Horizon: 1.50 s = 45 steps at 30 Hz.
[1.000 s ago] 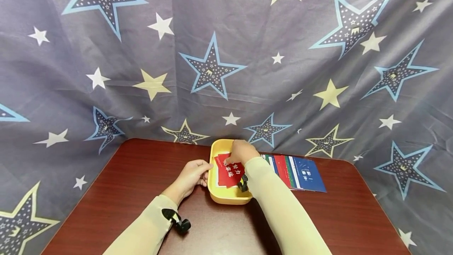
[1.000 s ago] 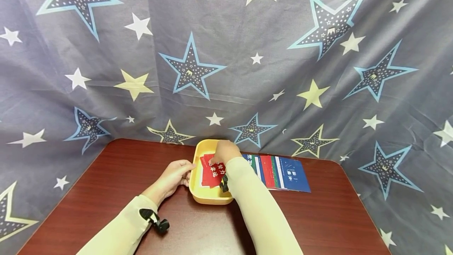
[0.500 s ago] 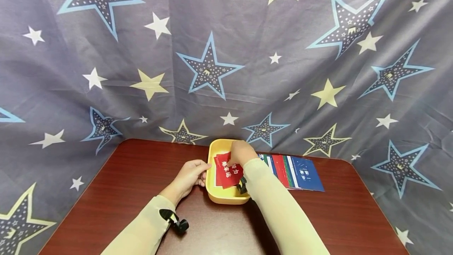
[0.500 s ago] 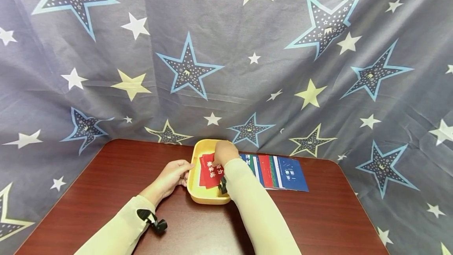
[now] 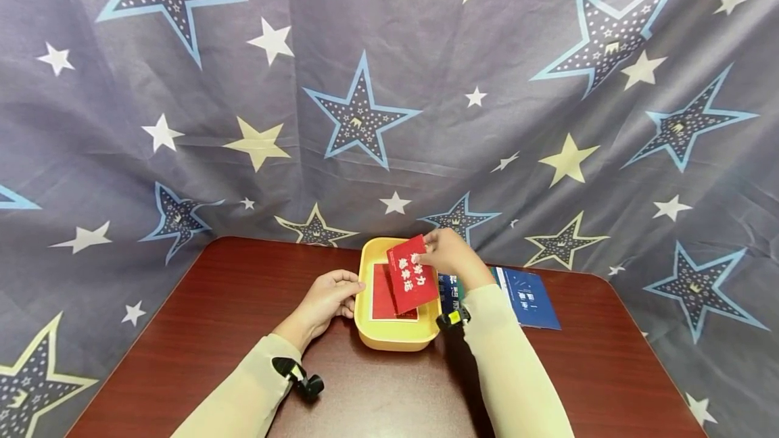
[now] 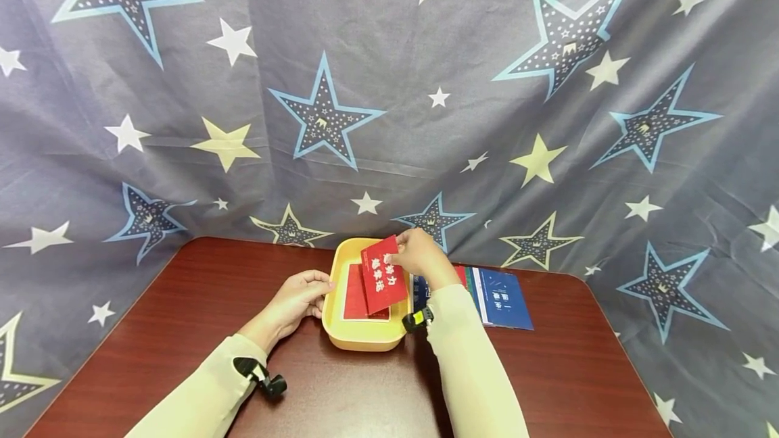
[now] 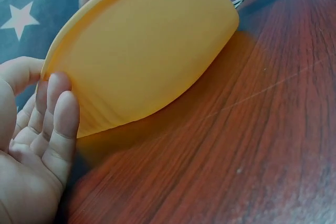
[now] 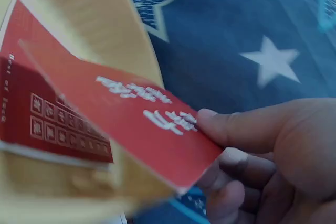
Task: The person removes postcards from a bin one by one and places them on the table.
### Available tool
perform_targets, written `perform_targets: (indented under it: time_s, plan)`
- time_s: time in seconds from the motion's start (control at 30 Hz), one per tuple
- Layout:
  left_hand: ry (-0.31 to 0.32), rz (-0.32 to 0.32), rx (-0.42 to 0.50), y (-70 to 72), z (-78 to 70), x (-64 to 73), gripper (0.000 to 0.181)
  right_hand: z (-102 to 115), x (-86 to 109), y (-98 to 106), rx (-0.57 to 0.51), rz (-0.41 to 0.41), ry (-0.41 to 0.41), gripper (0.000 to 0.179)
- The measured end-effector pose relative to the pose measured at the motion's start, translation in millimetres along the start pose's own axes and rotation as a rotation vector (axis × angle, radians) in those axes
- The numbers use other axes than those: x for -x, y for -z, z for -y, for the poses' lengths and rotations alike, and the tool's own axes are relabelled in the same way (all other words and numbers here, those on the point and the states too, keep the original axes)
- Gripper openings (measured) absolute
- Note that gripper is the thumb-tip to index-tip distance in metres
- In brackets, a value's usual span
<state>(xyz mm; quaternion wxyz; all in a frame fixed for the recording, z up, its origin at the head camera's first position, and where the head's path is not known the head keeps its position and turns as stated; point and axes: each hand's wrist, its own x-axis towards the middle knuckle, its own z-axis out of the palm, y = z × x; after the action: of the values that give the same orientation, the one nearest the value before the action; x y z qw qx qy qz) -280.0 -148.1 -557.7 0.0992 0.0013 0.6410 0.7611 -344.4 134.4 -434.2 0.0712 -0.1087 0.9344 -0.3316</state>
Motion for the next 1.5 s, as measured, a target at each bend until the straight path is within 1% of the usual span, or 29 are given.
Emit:
perform_targets:
  time_s: [0.1, 0.2, 0.33, 0.47, 0.63, 0.73, 0.9, 0.97, 1.03, 1.13, 1.2, 1.37, 1.5]
  plan:
    - [0.009, -0.01, -0.002, -0.5, -0.6, -0.2, 0.018, -17, 9.0, 12, -0.104, -0.014, 0.005, 0.044]
    - [0.017, -0.02, -0.002, -0.8, -1.0, -0.1, 0.019, -31, 19.3, 24, -0.159, -0.033, 0.005, 0.043]
    - [0.021, -0.021, -0.012, -1.8, -2.8, -0.4, 0.023, -50, 32.4, 39, -0.2, -0.076, -0.018, 0.045]
    - [0.031, -0.026, -0.013, -1.6, -4.1, -0.6, 0.025, -67, 40.3, 50, -0.244, -0.106, -0.041, 0.046]
    - [0.031, -0.034, 0.008, -2.7, -6.7, -1.5, 0.019, -81, 47.4, 59, -0.274, -0.126, -0.04, 0.047]
    - [0.035, -0.044, 0.033, -4.9, -7.8, -2.5, 0.015, -87, 51.3, 65, -0.275, -0.133, -0.044, 0.048]
    - [0.043, -0.042, 0.054, -8.0, -8.9, -4.4, 0.022, -102, 57.8, 76, -0.256, -0.155, -0.063, 0.049]
    - [0.048, -0.043, 0.06, -7.9, -8.7, -4.4, 0.024, -110, 59.0, 80, -0.236, -0.169, -0.077, 0.051]
    - [0.061, -0.046, 0.069, -6.6, -7.9, -3.1, 0.021, -119, 58.2, 82, -0.221, -0.178, -0.095, 0.052]
    - [0.079, -0.033, 0.078, -3.8, -3.9, -1.0, 0.017, -132, 57.0, 84, -0.165, -0.203, -0.134, 0.054]
    - [0.086, -0.019, 0.087, -2.5, -1.5, 0.1, 0.015, -140, 57.0, 86, -0.131, -0.231, -0.149, 0.053]
    - [0.076, 0.012, 0.109, -3.2, -0.1, -0.4, 0.013, -161, 64.5, 95, -0.083, -0.346, -0.219, 0.047]
    - [0.066, 0.025, 0.129, -4.3, -0.4, -1.5, 0.012, -179, 71.5, 100, -0.045, -0.397, -0.321, 0.051]
